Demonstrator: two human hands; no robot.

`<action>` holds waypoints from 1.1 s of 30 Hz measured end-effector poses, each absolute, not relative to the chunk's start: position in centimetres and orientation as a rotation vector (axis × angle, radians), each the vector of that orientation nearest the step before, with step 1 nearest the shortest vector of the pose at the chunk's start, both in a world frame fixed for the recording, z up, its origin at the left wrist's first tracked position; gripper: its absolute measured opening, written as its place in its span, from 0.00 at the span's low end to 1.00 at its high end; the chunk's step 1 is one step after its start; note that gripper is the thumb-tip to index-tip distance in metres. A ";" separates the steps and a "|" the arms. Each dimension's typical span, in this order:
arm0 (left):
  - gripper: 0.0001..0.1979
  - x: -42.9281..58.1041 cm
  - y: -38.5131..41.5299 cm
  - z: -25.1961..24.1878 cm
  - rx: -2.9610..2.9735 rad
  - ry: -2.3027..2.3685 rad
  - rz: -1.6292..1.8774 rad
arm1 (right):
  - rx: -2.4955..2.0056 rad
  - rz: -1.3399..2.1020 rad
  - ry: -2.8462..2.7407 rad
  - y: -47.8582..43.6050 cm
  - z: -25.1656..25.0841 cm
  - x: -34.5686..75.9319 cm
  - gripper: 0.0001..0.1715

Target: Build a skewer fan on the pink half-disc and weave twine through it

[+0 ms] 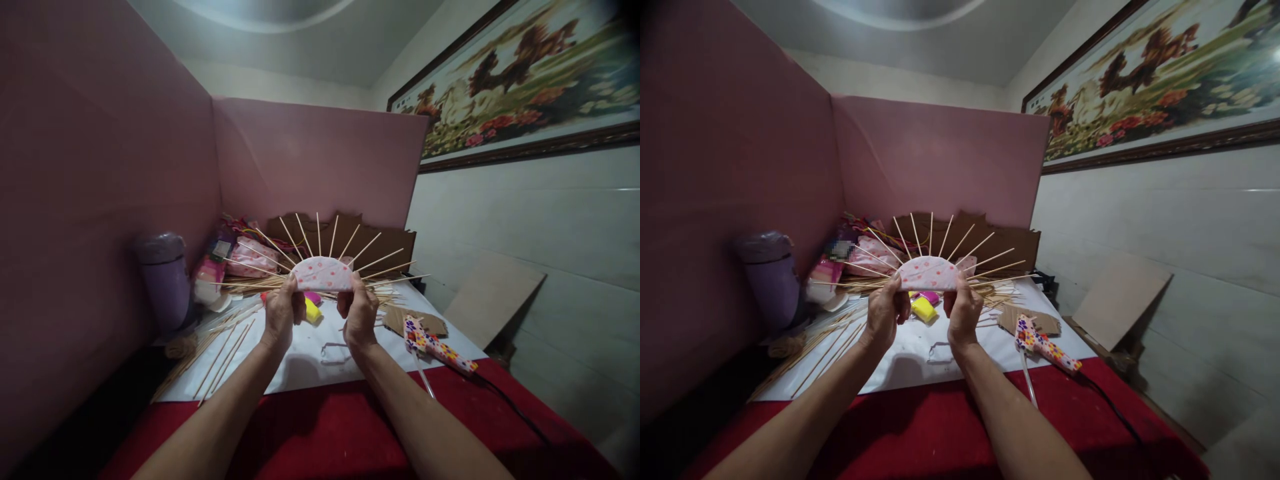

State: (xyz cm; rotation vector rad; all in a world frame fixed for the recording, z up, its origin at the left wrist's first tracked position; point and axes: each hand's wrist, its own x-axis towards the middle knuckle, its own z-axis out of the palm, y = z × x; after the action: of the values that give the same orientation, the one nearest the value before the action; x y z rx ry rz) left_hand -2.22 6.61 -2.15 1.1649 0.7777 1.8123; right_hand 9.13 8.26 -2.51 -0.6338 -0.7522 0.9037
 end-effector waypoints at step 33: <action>0.31 -1.2 4.3 -1.4 1.440 1.146 1.988 | -0.434 1.156 -0.682 8.3 -3.2 8.8 0.21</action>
State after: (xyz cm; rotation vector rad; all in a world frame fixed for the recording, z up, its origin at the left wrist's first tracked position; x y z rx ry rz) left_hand -1.25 4.35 -1.39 1.4400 1.1456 1.9884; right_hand 8.75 8.31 -3.23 -0.4340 -0.6822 1.1564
